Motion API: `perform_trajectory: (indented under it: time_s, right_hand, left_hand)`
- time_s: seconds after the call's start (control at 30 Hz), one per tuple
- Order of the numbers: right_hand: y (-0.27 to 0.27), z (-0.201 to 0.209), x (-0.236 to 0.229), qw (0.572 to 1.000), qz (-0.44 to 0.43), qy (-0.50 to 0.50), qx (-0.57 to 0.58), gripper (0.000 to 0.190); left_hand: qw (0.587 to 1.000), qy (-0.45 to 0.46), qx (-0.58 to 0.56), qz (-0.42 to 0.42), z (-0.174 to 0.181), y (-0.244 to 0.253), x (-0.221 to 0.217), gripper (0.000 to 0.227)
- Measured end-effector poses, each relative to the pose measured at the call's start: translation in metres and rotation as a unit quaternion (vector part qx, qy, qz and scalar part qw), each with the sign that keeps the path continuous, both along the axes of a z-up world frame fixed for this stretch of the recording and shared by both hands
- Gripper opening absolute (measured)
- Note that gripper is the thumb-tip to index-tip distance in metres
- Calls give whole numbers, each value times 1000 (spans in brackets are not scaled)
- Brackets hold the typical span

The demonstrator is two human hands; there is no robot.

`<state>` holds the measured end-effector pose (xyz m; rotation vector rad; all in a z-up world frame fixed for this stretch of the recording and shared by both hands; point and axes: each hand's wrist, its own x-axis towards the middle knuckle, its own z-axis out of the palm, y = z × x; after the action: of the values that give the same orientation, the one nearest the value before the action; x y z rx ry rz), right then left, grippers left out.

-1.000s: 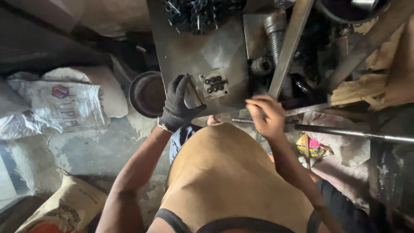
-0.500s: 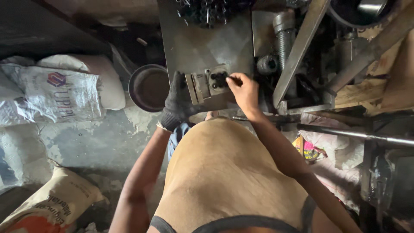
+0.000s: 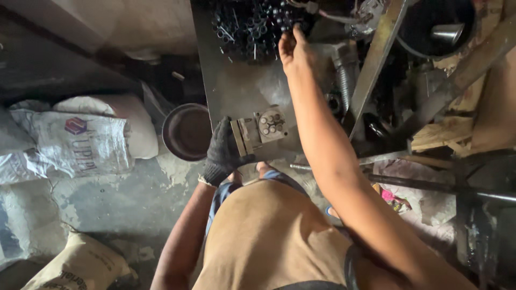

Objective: The person operates a manual press machine to form small metal parts. They place a metal block into the press, pull a lever to activate the press, remove the formed parts, and repeat the process. The formed parts are collected on a metal tray.

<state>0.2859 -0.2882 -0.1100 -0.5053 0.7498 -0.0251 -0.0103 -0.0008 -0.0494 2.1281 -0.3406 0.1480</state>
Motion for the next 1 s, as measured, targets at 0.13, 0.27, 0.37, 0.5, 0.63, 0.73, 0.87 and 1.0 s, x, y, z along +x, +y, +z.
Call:
perform_trajectory:
  time_s: [0.13, 0.27, 0.37, 0.5, 0.63, 0.73, 0.87, 1.0]
  right_hand:
    - [16, 13, 25, 998, -60, -21, 4, 20]
    - [30, 52, -31, 988, 40, -115, -99, 27]
    - [38, 81, -122, 918, 142, -86, -361, 33]
    - [27, 118, -218, 582, 380, -81, -714, 35]
    - [14, 140, -244, 311, 472, -308, -765, 89]
    - [19, 145, -233, 198, 515, -293, -781, 94]
    - [27, 157, -225, 117, 582, -219, -775, 93]
    - [32, 186, -234, 166, 621, -179, -745, 93]
  left_hand:
    - [998, -5, 60, -22, 4, -1, 5, 119]
    - [994, 7, 98, -42, 10, 2, 10, 114]
    - [999, -6, -17, -42, 12, 5, 8, 123]
    - [997, 14, -72, -18, 11, 4, 7, 127]
    - [999, -36, -2, -10, 14, 2, 5, 125]
    - [1000, -21, -2, 0, 26, 2, 3, 117]
    - [998, 46, 36, 27, 50, -3, -1, 113]
    - [980, 194, 21, 23, 74, -1, -2, 108]
